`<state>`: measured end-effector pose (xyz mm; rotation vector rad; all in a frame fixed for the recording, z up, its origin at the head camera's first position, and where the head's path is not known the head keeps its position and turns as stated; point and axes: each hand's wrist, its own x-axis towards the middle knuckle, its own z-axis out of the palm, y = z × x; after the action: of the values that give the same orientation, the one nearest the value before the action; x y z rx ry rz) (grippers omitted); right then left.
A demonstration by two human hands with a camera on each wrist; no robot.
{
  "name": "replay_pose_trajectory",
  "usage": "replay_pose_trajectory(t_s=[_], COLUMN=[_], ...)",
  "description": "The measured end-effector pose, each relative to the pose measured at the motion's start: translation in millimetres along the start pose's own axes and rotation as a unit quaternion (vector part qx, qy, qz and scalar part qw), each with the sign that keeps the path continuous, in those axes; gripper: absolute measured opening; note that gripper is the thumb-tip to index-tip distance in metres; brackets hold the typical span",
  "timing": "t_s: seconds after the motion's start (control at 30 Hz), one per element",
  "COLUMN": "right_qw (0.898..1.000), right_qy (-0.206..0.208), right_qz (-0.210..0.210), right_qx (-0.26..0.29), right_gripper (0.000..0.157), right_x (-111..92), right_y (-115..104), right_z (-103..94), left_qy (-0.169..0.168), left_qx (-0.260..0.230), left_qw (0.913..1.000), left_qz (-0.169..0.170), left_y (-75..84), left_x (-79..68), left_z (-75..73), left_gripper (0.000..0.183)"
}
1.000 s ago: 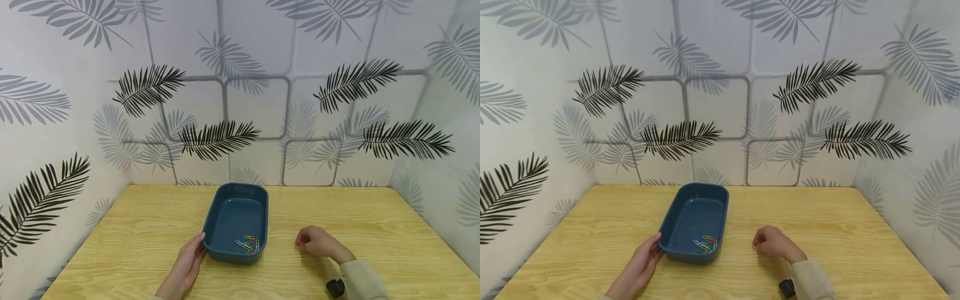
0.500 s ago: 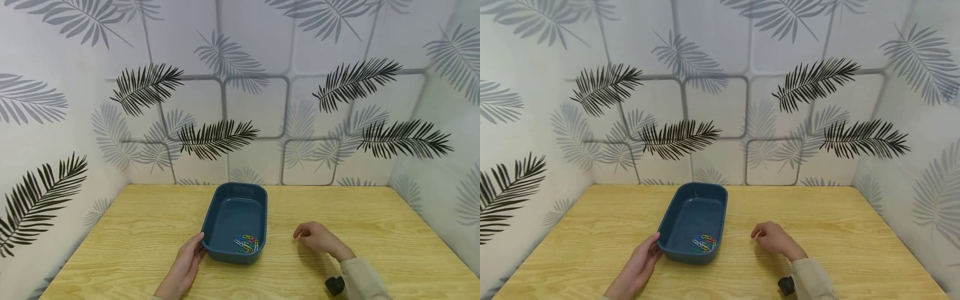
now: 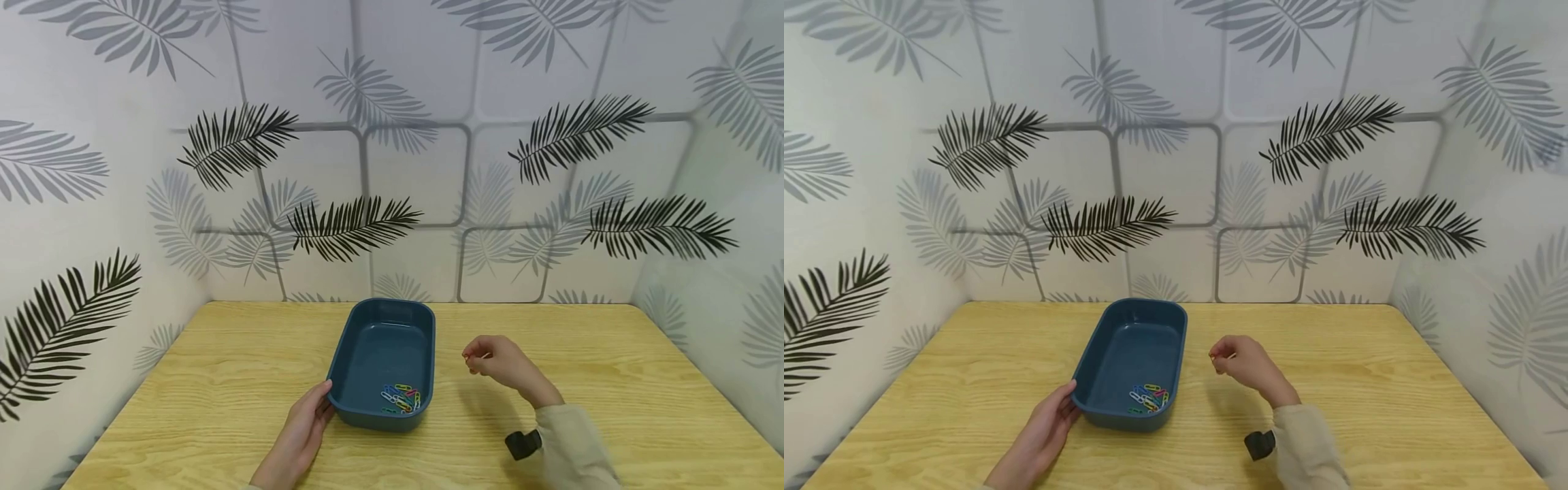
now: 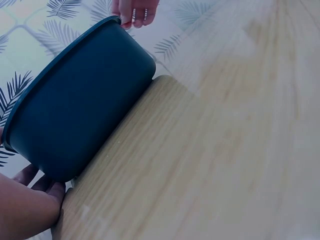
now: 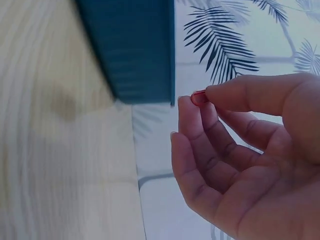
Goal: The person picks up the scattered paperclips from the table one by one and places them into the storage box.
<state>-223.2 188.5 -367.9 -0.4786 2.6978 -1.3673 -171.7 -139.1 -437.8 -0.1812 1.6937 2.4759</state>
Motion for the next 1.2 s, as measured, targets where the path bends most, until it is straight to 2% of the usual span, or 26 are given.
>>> replay_pose_trajectory(t_s=[0.3, 0.6, 0.83, 1.2], right_qw=[0.998, 0.995, 0.993, 0.990], right_qy=[0.014, -0.007, -0.028, -0.057], right_qz=[-0.013, -0.020, -0.040, -0.059], right_qx=[0.057, 0.101, 0.107, 0.119], right_gripper=[0.008, 0.007, 0.006, 0.007], right_x=[15.5, 26.8, 30.3, 31.1], right_y=[-20.4, -40.9, -50.9, -52.5], right_z=[16.8, 40.2, 56.2, 70.0], left_qy=[0.007, 0.003, 0.002, 0.012], left_qx=[-0.006, -0.006, -0.002, 0.004], left_qw=[1.0000, 1.0000, 1.0000, 0.9999], left_qz=[-0.001, -0.003, 0.001, 0.005], left_y=[0.1, 0.2, 0.5, 0.2], left_x=[-1.3, -1.2, -1.6, -3.0], left_z=[0.9, 0.9, 1.6, 1.2], left_gripper=[0.061, 0.062, 0.061, 0.062])
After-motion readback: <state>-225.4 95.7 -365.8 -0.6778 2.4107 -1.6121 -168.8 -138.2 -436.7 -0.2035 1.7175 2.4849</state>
